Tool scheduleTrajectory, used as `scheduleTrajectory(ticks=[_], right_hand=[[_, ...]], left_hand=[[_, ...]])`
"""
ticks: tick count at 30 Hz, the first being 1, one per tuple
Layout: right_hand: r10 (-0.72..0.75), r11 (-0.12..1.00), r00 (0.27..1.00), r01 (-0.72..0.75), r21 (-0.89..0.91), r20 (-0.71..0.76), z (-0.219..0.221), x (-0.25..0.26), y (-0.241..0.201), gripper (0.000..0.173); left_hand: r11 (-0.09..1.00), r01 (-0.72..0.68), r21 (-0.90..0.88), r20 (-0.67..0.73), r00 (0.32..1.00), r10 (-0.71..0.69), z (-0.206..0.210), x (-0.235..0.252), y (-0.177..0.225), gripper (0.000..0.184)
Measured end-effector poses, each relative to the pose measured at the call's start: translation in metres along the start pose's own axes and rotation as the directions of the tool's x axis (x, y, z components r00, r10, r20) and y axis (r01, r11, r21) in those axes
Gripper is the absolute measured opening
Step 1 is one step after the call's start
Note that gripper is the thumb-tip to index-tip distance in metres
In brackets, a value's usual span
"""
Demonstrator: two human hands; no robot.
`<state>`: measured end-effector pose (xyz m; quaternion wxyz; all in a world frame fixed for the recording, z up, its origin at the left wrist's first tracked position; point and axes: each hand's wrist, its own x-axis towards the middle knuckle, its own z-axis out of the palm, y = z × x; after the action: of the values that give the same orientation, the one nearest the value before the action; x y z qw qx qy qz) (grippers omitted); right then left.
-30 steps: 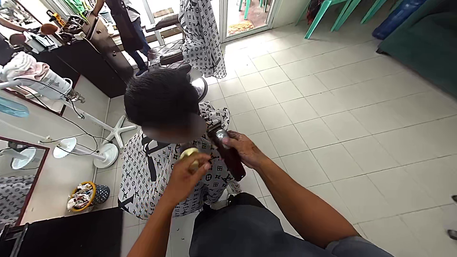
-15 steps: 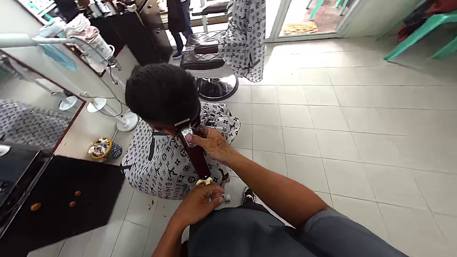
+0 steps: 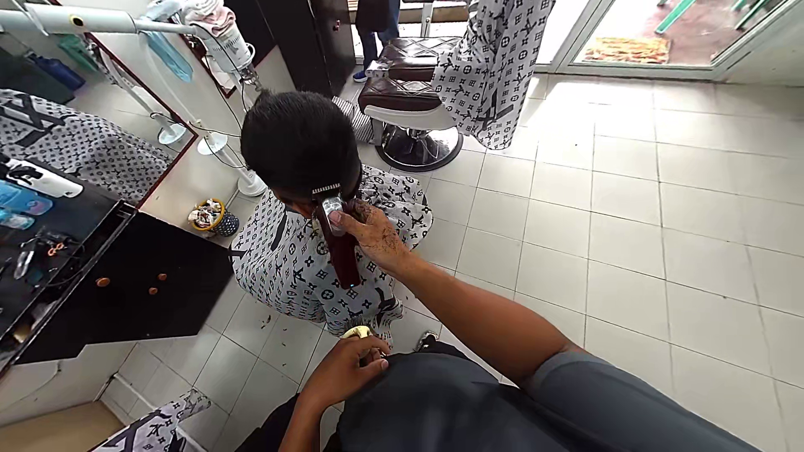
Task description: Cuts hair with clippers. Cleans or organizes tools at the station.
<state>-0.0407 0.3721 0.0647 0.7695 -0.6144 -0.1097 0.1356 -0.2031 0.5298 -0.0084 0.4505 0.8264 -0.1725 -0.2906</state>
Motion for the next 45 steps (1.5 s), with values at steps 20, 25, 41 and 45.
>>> scheduleTrajectory(ticks=[20,25,41,45], right_hand=[[0.178,0.959,0.919,-0.082,-0.271,0.352,-0.093,0.041,-0.001,0.032],[0.091,0.978,0.893,0.003,-0.209,0.440,-0.097,0.051,-0.005,0.034],[0.264,0.872,0.793,-0.439,0.215,0.549,-0.187,0.037,0.034,0.051],[0.413,0.779,0.734,-0.591,0.208,0.539,-0.203,0.025,0.056,0.077]], left_hand=[[0.812,0.265,0.520,-0.838,0.343,0.425,-0.143,0.081,0.139,0.054],[0.809,0.390,0.441,-0.885,0.339,0.319,-0.136,0.098,0.153,0.056],[0.985,-0.160,-0.067,-0.834,0.550,0.033,-0.086,0.116,0.186,0.028],[0.952,-0.169,-0.255,-0.659,0.751,-0.043,-0.089,0.151,0.174,0.022]])
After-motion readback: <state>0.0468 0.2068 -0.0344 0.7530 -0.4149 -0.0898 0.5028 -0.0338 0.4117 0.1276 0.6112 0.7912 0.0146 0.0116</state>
